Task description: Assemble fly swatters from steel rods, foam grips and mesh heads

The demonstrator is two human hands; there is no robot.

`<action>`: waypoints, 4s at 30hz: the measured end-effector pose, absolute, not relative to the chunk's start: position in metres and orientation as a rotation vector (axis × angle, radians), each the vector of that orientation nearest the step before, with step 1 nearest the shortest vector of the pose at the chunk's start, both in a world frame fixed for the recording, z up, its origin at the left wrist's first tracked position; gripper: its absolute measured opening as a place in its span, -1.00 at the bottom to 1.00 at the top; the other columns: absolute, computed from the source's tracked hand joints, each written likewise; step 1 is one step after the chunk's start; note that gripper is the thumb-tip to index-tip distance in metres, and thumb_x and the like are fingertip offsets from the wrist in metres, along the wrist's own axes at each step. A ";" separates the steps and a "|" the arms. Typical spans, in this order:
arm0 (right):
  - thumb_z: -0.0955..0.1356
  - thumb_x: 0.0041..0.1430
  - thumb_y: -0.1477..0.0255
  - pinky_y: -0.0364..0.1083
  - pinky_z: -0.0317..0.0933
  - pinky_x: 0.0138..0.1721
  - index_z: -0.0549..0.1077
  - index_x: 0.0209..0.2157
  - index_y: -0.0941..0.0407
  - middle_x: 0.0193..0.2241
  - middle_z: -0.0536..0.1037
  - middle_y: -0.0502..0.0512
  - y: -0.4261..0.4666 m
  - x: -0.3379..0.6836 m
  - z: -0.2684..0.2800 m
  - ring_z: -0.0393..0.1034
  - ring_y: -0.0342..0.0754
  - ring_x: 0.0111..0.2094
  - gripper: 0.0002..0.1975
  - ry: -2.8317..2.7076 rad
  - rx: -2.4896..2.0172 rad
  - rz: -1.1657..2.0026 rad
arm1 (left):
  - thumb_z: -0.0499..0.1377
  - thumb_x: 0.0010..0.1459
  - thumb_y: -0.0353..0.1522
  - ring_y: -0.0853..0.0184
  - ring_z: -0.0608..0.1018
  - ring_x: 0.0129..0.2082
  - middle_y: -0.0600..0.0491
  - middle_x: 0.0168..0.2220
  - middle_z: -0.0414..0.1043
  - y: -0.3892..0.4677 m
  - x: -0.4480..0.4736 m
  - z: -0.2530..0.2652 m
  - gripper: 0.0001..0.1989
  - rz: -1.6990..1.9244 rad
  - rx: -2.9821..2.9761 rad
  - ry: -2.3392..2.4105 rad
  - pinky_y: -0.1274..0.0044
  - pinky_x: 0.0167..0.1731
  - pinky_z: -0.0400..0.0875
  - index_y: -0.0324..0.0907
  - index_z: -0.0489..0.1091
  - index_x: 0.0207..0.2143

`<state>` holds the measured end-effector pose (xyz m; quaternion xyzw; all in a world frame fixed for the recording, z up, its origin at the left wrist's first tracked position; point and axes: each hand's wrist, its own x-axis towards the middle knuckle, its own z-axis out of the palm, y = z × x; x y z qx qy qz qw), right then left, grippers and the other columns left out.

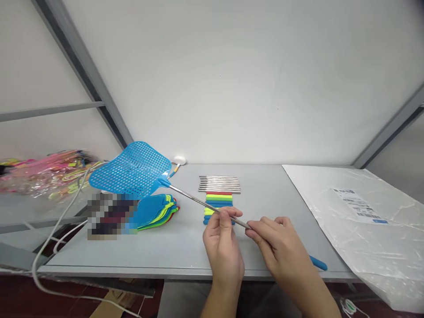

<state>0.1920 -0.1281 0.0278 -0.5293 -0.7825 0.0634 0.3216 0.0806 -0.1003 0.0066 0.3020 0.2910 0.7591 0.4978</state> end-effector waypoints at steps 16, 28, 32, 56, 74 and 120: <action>0.25 0.32 0.44 0.07 -0.14 0.09 0.40 -0.23 -0.01 -0.49 0.49 -0.14 -0.136 0.220 0.021 0.36 -0.17 -0.44 -0.89 -2.193 -1.329 0.037 | 0.35 0.02 -0.26 0.42 0.44 -0.36 0.10 -0.40 0.39 -0.085 0.012 0.027 -0.81 2.078 0.486 0.665 0.56 -0.34 0.43 -0.19 0.48 -0.42; 0.30 0.29 0.45 0.03 -0.01 -0.01 0.43 -0.17 0.01 -0.45 0.50 -0.06 -0.131 0.201 0.028 0.35 -0.14 -0.42 -0.89 -1.922 -1.335 -0.237 | 0.09 0.26 -0.11 0.32 0.49 -0.32 0.00 -0.38 0.46 -0.097 0.072 0.008 -0.65 1.760 0.787 0.661 0.49 -0.21 0.38 -0.17 0.48 -0.35; 0.30 0.29 0.45 -0.02 0.02 -0.08 0.43 -0.18 0.02 -0.46 0.47 -0.07 -0.130 0.200 0.026 0.34 -0.15 -0.42 -0.90 -1.948 -1.301 -0.165 | 0.07 0.28 -0.16 0.29 0.48 -0.33 0.01 -0.42 0.43 -0.103 0.073 0.011 -0.68 1.790 0.943 0.635 0.45 -0.21 0.36 -0.16 0.45 -0.39; 0.22 0.28 0.11 0.25 -0.20 0.17 0.49 -0.32 -0.06 -0.43 0.56 -0.07 -0.175 0.315 0.023 0.46 -0.03 -0.39 -0.70 -1.970 -1.498 -0.469 | 0.31 0.08 -0.22 0.45 0.41 -0.47 0.16 -0.44 0.35 -0.073 -0.026 0.060 -0.76 2.042 0.541 0.516 0.54 -0.38 0.38 -0.18 0.38 -0.43; 0.29 0.29 0.31 0.08 -0.04 -0.01 0.46 -0.21 0.02 -0.35 0.51 0.02 -0.159 0.272 0.014 0.41 -0.04 -0.30 -0.86 -1.778 -1.494 -0.500 | 0.14 0.24 -0.16 0.39 0.50 -0.28 0.04 -0.36 0.45 -0.099 0.061 0.036 -0.71 1.747 0.744 0.529 0.51 -0.19 0.43 -0.18 0.47 -0.36; 0.41 0.12 0.41 0.04 0.43 -0.20 0.31 -0.14 0.09 -0.20 0.33 0.07 -0.139 0.290 -0.007 0.43 -0.10 -0.23 -0.72 -0.075 -0.773 0.538 | 0.25 0.15 -0.19 0.36 0.56 -0.31 0.05 -0.29 0.49 -0.081 0.052 0.021 -0.78 1.842 0.524 0.608 0.48 -0.32 0.55 -0.17 0.47 -0.34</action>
